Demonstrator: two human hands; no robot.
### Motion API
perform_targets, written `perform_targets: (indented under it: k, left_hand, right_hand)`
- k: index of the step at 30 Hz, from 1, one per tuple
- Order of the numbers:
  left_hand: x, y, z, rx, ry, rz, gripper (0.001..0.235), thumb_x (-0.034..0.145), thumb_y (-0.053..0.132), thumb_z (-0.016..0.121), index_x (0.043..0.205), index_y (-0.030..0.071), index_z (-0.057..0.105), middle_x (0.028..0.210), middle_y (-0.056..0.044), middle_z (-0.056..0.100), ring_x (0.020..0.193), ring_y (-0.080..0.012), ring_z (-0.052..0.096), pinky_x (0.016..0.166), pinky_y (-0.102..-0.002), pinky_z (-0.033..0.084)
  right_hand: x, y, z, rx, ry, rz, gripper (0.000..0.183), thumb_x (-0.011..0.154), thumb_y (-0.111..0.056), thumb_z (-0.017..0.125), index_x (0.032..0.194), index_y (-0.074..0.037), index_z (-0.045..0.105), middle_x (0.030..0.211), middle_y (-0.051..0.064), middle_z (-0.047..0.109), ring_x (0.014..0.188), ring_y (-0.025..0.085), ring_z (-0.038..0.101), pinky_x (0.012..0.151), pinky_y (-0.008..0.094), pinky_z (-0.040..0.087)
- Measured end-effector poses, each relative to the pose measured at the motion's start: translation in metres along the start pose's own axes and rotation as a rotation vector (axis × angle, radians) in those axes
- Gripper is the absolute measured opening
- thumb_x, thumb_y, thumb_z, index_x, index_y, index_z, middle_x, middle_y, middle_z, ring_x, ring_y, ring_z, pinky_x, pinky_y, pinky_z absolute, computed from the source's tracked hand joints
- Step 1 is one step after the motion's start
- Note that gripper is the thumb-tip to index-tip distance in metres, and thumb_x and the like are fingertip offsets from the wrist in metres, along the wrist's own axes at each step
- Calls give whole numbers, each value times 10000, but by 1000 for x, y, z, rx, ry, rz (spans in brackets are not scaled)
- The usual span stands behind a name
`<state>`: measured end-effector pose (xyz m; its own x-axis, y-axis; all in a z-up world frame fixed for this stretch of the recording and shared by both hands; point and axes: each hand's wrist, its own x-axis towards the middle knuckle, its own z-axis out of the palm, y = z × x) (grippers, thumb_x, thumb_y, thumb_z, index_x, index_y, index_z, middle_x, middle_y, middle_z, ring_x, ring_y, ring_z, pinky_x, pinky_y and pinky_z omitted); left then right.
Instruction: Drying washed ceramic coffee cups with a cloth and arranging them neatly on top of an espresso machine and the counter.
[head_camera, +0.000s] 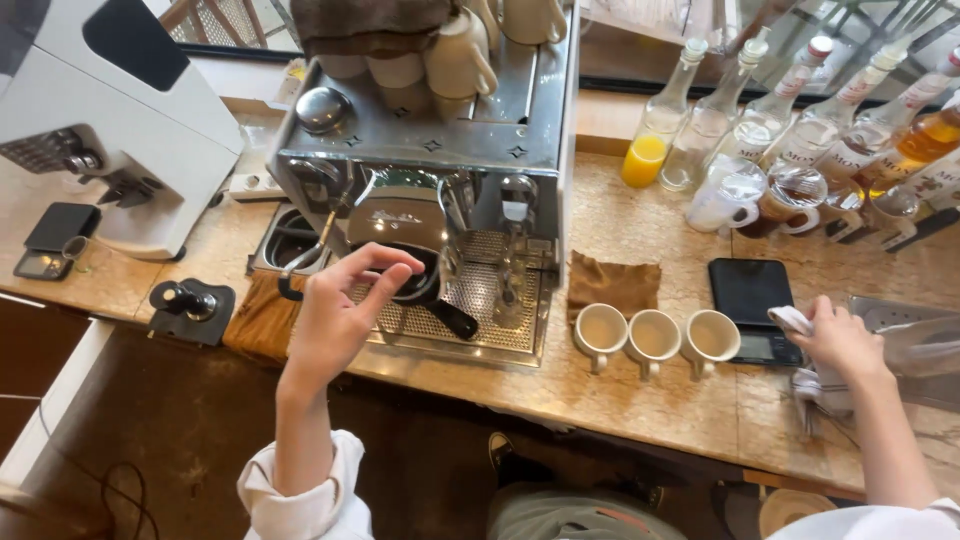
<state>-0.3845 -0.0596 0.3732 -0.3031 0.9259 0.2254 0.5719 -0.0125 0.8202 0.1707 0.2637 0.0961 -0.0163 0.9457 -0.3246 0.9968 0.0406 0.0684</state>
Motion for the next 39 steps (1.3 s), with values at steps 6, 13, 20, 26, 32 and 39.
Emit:
perform_targets:
  k: [6, 13, 20, 26, 32, 39]
  left_hand:
    - [70, -48, -78, 303, 74, 285, 443, 904, 393, 707, 1174, 44, 664, 1151, -108, 736, 1033, -207, 698, 862, -324, 552]
    - [212, -76, -90, 741, 81, 532, 1003, 748, 607, 891, 1468, 94, 416, 1464, -185, 508, 1339, -326, 487, 1110, -533, 356]
    - [296, -90, -69, 922, -92, 384, 1133, 762, 626, 830, 1572, 70, 267, 1601, -160, 364, 1487, -283, 299, 1203, -509, 201]
    - [315, -95, -85, 787, -175, 377, 747, 830, 300, 818, 1474, 100, 498, 1373, -158, 613, 1234, -304, 544, 1060, -482, 406]
    - [332, -99, -101, 780, -229, 358, 721, 792, 167, 816, 1457, 142, 541, 1372, -142, 617, 1280, -297, 510, 1095, -565, 302]
    - [350, -113, -108, 813, -92, 339, 574, 831, 8, 748, 1384, 96, 624, 1209, -142, 715, 1195, -309, 543, 1092, -582, 324]
  right_hand:
    - [-123, -155, -190, 291, 103, -178, 705, 916, -503, 629, 1501, -136, 483, 1510, 147, 502, 1321, 309, 546, 1136, 531, 414]
    - [-137, -355, -335, 224, 280, -926, 636, 885, -532, 640, 1362, -119, 563, 1399, 89, 614, 1240, 275, 584, 1072, 504, 428]
    - [-66, -519, -361, 42, 548, -1122, 1184, 710, -696, 822, 1576, -74, 307, 1471, 227, 506, 1328, 375, 481, 1076, 560, 337]
    - [-43, -551, -371, 16, 516, -1022, 648, 806, -379, 750, 1311, -46, 517, 1120, 220, 645, 1017, 409, 610, 833, 534, 456]
    - [-16, -558, -377, 30, 576, -1065, 297, 785, 61, 632, 1064, -23, 685, 921, 228, 675, 813, 422, 659, 632, 497, 541]
    - [-16, -558, -392, 227, 777, -1214, 273, 842, 165, 672, 1105, 100, 695, 1008, 263, 661, 915, 435, 659, 712, 492, 615]
